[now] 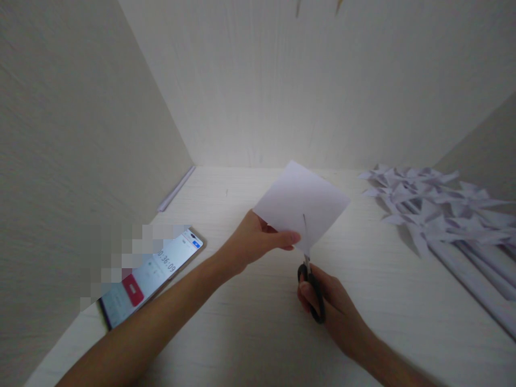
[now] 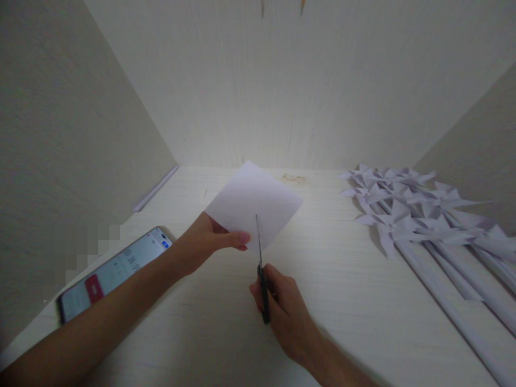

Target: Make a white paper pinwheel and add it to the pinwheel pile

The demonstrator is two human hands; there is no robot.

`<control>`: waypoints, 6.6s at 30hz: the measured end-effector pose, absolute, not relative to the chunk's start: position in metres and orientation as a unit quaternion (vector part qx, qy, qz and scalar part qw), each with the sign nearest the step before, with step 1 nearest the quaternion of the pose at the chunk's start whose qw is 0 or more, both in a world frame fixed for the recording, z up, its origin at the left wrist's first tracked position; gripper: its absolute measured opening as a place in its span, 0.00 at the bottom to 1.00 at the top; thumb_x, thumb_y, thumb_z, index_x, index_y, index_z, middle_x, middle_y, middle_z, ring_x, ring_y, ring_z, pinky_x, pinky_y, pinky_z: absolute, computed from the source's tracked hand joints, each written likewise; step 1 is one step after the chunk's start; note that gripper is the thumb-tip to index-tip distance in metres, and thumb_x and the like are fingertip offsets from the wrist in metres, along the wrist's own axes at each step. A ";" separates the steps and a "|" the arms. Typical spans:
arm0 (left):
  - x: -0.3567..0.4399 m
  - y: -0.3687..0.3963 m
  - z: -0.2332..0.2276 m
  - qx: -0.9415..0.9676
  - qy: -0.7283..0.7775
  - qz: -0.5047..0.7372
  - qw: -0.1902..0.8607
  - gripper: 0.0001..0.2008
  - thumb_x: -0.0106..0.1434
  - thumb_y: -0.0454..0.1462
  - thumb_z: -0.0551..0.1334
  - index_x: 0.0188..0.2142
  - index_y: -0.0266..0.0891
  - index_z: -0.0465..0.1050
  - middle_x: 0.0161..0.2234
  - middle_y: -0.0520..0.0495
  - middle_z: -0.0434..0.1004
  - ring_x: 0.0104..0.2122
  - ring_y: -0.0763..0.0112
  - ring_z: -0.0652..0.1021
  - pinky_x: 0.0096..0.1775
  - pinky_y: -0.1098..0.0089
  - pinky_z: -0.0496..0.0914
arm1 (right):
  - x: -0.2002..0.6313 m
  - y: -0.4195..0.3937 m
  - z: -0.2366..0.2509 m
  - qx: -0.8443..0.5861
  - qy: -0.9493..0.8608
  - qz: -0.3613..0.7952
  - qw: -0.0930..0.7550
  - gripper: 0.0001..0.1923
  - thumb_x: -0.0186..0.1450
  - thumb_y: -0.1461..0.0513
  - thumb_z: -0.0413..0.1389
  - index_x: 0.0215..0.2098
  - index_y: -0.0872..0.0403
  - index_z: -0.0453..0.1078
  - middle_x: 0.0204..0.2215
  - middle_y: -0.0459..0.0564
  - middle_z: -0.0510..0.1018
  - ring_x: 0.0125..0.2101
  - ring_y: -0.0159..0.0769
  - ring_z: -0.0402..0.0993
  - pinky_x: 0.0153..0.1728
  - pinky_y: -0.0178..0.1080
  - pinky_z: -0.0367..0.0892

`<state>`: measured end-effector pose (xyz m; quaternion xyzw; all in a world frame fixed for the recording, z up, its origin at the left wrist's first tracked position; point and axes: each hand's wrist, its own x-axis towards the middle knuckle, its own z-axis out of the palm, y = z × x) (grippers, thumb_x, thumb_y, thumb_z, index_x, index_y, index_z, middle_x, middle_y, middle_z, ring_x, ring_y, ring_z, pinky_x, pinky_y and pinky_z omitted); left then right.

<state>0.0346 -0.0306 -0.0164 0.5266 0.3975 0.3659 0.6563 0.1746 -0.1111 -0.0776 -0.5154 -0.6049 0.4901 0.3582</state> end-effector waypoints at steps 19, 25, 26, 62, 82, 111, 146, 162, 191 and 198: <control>0.023 -0.015 -0.013 0.494 0.391 0.466 0.621 0.06 0.44 0.35 0.64 0.19 0.34 0.67 0.18 0.54 0.69 0.19 0.80 0.69 0.24 0.77 0.63 | 0.174 -0.111 -0.078 -0.498 -0.605 0.504 0.363 0.20 0.59 0.47 0.43 0.20 0.53 0.53 0.16 0.41 0.57 0.19 0.27 0.52 0.19 0.32 0.50; 0.023 -0.020 -0.012 0.517 0.362 0.392 0.669 0.06 0.43 0.33 0.64 0.24 0.34 0.72 0.22 0.50 0.73 0.24 0.73 0.73 0.29 0.72 0.67 | 0.176 -0.113 -0.079 -0.463 -0.598 0.524 0.392 0.20 0.59 0.46 0.43 0.23 0.54 0.54 0.17 0.42 0.58 0.19 0.27 0.54 0.20 0.33 0.51; 0.023 -0.021 -0.012 0.523 0.354 0.377 0.678 0.07 0.43 0.32 0.64 0.25 0.34 0.72 0.22 0.49 0.74 0.25 0.72 0.73 0.29 0.71 0.67 | 0.176 -0.112 -0.079 -0.458 -0.598 0.526 0.394 0.20 0.59 0.46 0.43 0.23 0.54 0.55 0.17 0.42 0.59 0.19 0.27 0.54 0.20 0.33 0.51; 0.040 -0.030 -0.019 0.483 0.407 0.513 0.581 0.24 0.46 0.37 0.64 0.45 0.38 0.66 0.32 0.47 0.75 0.29 0.69 0.75 0.26 0.73 0.73 | 0.176 -0.112 -0.072 -0.471 -0.639 0.505 0.339 0.19 0.60 0.47 0.41 0.27 0.54 0.56 0.21 0.44 0.61 0.22 0.29 0.55 0.23 0.33 0.52; 0.040 -0.029 -0.021 0.492 0.410 0.501 0.582 0.24 0.45 0.38 0.64 0.45 0.38 0.67 0.32 0.46 0.76 0.30 0.68 0.76 0.28 0.70 0.74 | 0.175 -0.112 -0.075 -0.470 -0.640 0.503 0.342 0.19 0.60 0.47 0.41 0.27 0.54 0.56 0.21 0.43 0.60 0.23 0.29 0.55 0.23 0.33 0.53; 0.040 -0.030 -0.021 0.496 0.408 0.499 0.582 0.20 0.45 0.37 0.64 0.40 0.36 0.70 0.32 0.47 0.76 0.30 0.69 0.75 0.30 0.70 0.73 | 0.174 -0.111 -0.076 -0.468 -0.634 0.505 0.353 0.18 0.61 0.49 0.43 0.24 0.54 0.54 0.18 0.42 0.58 0.20 0.27 0.52 0.21 0.32 0.51; 0.042 -0.032 -0.024 0.496 0.407 0.497 0.584 0.14 0.45 0.38 0.64 0.34 0.36 0.72 0.30 0.48 0.76 0.29 0.70 0.75 0.28 0.72 0.72 | 0.174 -0.110 -0.078 -0.493 -0.629 0.492 0.345 0.17 0.60 0.49 0.43 0.23 0.54 0.53 0.18 0.41 0.58 0.20 0.27 0.53 0.20 0.32 0.51; 0.049 -0.046 -0.023 0.500 0.446 0.438 0.599 0.08 0.45 0.35 0.63 0.27 0.34 0.71 0.23 0.51 0.74 0.23 0.75 0.73 0.25 0.75 0.70 | 0.174 -0.111 -0.073 -0.446 -0.612 0.526 0.387 0.18 0.59 0.47 0.43 0.29 0.54 0.55 0.23 0.44 0.59 0.22 0.27 0.55 0.21 0.32 0.53; 0.049 -0.046 -0.021 0.502 0.435 0.444 0.602 0.08 0.45 0.33 0.63 0.27 0.33 0.70 0.22 0.52 0.72 0.21 0.78 0.72 0.22 0.78 0.69 | 0.174 -0.111 -0.075 -0.463 -0.612 0.514 0.383 0.18 0.59 0.47 0.43 0.27 0.54 0.54 0.22 0.44 0.60 0.23 0.28 0.54 0.22 0.33 0.53; 0.049 -0.046 -0.022 0.502 0.432 0.440 0.607 0.09 0.45 0.34 0.63 0.28 0.34 0.70 0.23 0.52 0.73 0.21 0.77 0.72 0.23 0.78 0.69 | 0.174 -0.109 -0.075 -0.467 -0.617 0.508 0.378 0.18 0.59 0.47 0.42 0.26 0.54 0.54 0.20 0.43 0.59 0.21 0.27 0.53 0.21 0.32 0.51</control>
